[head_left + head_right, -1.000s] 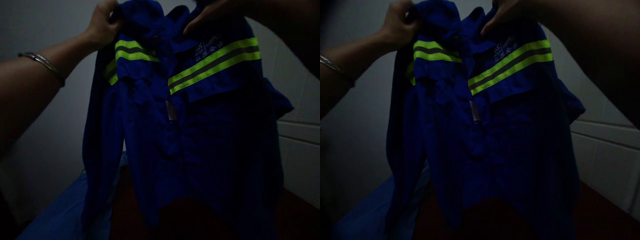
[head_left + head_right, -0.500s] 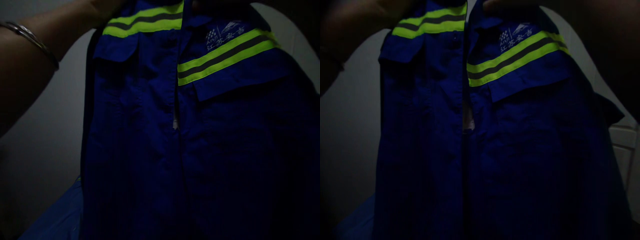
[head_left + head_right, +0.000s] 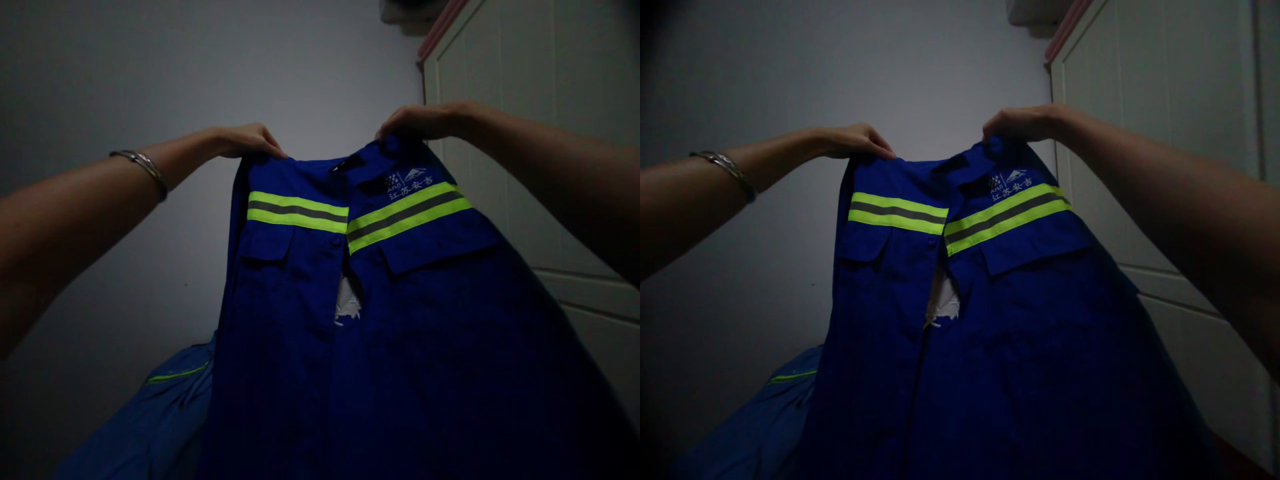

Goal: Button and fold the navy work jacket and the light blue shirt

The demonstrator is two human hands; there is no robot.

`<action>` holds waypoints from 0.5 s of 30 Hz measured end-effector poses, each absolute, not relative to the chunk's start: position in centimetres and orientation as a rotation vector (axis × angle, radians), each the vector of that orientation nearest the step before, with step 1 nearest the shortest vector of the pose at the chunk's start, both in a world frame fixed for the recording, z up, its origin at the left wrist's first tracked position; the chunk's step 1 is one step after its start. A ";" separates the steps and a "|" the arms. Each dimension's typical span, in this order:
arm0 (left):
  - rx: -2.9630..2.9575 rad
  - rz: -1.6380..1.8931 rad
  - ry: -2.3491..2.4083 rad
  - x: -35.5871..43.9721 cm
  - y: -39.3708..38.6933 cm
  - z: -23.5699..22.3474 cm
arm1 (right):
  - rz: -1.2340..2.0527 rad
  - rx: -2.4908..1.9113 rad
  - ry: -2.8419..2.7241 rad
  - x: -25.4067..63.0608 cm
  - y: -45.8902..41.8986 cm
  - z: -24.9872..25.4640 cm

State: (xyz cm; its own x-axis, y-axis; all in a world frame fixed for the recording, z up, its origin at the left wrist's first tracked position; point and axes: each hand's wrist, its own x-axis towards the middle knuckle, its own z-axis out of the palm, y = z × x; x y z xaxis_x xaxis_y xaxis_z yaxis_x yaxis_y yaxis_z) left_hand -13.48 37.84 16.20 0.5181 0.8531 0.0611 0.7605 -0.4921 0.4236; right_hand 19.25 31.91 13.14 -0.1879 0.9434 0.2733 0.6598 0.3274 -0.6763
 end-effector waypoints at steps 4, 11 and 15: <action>2.450 0.219 1.449 -14.0 38.0 15.6 | 0.714 -1.512 -2.076 19.9 32.6 12.6; 2.396 0.577 1.274 -13.7 37.0 14.7 | 0.782 -1.304 -2.025 20.7 31.4 11.3; 2.358 0.841 1.378 -14.4 35.1 14.2 | 0.692 -1.119 -1.946 20.1 31.9 9.9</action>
